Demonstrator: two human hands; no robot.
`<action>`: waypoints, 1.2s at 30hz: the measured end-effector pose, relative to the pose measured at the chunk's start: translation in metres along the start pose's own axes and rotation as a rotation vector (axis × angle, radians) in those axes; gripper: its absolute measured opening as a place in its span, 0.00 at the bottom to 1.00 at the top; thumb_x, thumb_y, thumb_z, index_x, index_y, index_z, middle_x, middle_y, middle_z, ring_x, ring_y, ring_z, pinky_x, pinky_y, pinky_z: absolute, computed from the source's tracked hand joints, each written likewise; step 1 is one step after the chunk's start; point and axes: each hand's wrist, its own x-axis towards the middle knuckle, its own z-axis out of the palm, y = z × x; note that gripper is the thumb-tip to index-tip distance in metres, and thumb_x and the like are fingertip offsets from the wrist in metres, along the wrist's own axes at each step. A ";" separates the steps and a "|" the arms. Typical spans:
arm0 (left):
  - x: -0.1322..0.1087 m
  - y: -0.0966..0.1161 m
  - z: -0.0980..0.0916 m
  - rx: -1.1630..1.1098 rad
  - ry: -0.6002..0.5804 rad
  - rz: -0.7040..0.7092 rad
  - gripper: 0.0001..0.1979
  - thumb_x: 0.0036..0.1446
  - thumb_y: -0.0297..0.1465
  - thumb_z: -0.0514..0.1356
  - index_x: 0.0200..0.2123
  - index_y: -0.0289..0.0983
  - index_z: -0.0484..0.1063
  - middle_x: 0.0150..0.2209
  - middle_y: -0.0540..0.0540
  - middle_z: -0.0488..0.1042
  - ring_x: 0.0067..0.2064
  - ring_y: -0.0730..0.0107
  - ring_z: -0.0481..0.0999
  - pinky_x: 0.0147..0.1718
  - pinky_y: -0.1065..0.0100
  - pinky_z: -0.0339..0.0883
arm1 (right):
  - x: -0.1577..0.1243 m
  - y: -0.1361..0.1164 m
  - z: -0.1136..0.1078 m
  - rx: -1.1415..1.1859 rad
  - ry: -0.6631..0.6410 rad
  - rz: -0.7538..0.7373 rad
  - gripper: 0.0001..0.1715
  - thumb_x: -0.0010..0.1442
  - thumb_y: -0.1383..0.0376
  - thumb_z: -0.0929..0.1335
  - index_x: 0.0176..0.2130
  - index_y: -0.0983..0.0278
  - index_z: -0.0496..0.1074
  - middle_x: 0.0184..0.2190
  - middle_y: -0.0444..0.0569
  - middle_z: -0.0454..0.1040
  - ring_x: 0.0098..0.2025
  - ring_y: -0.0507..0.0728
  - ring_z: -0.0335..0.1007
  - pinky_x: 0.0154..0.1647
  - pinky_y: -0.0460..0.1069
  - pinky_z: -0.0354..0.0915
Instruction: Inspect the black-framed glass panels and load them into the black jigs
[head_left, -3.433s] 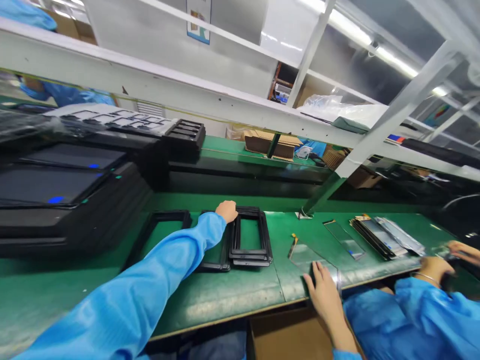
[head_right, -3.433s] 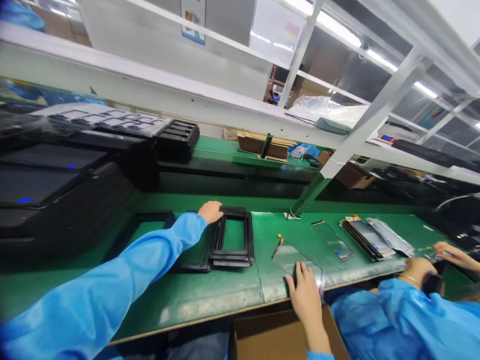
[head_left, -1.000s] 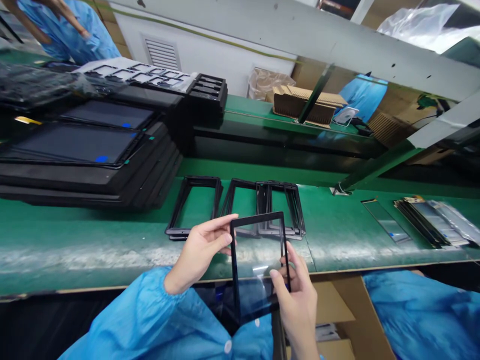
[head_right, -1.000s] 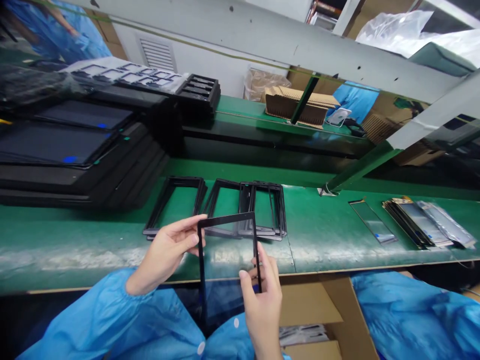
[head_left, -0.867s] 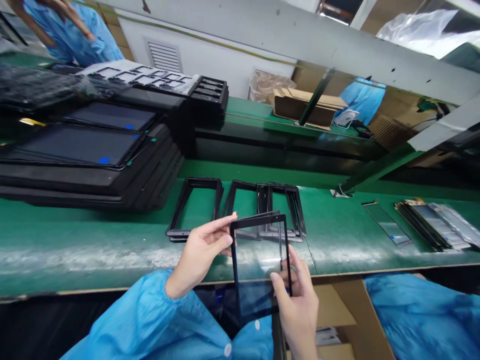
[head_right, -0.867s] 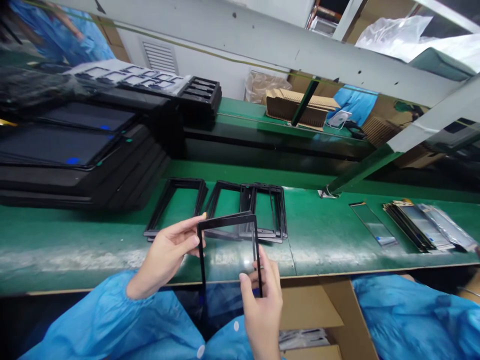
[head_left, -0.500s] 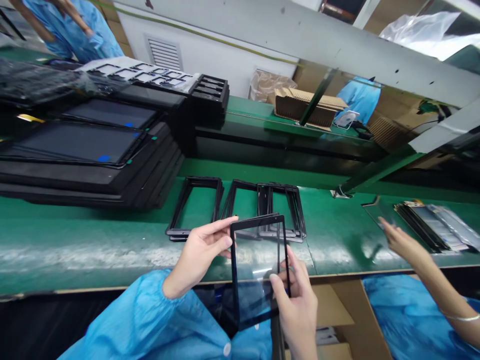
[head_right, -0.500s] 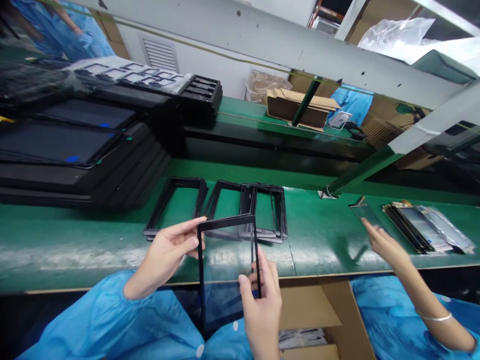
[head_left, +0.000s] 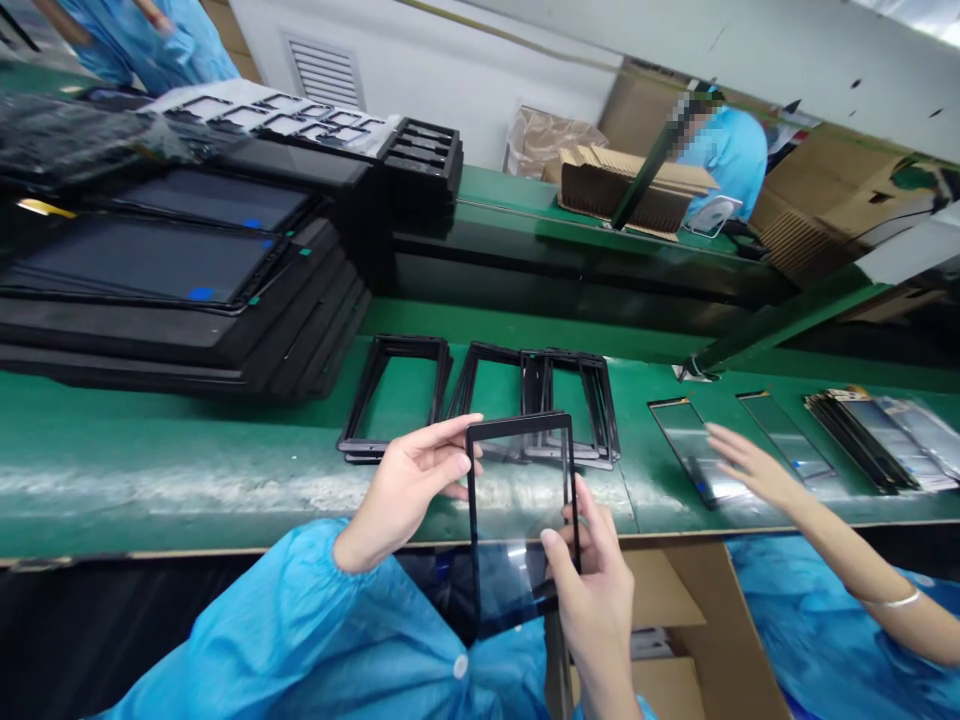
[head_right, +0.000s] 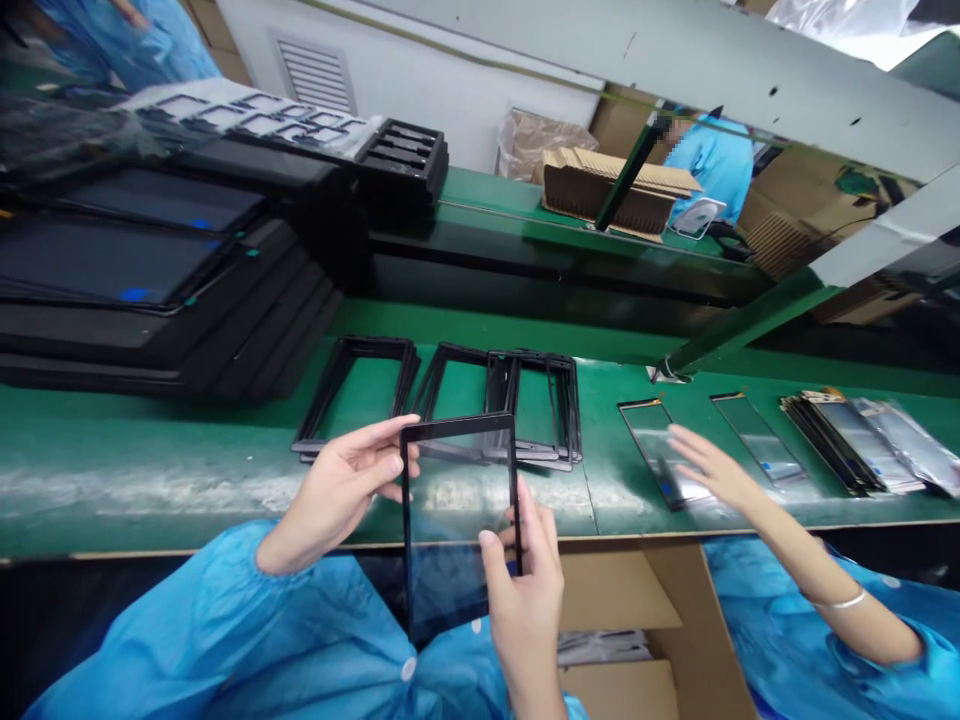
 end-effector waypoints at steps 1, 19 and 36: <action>0.000 0.000 0.000 -0.003 0.001 -0.001 0.24 0.54 0.33 0.77 0.55 0.44 0.84 0.39 0.43 0.82 0.37 0.65 0.83 0.27 0.72 0.82 | 0.000 0.000 0.000 0.003 -0.002 -0.001 0.35 0.66 0.56 0.74 0.70 0.54 0.70 0.45 0.47 0.70 0.35 0.52 0.70 0.39 0.47 0.74; 0.001 -0.001 0.003 0.020 0.037 -0.003 0.25 0.53 0.34 0.78 0.55 0.43 0.84 0.40 0.42 0.84 0.39 0.62 0.84 0.27 0.73 0.81 | -0.001 -0.001 -0.001 -0.001 0.008 0.031 0.35 0.67 0.57 0.73 0.70 0.53 0.69 0.44 0.46 0.68 0.37 0.53 0.69 0.39 0.47 0.73; -0.017 0.018 0.003 0.317 -0.030 0.002 0.22 0.52 0.36 0.77 0.50 0.36 0.87 0.32 0.37 0.88 0.35 0.50 0.89 0.26 0.68 0.82 | 0.060 -0.041 -0.023 0.179 -0.184 0.022 0.22 0.69 0.53 0.71 0.56 0.61 0.81 0.37 0.53 0.87 0.39 0.63 0.86 0.46 0.58 0.79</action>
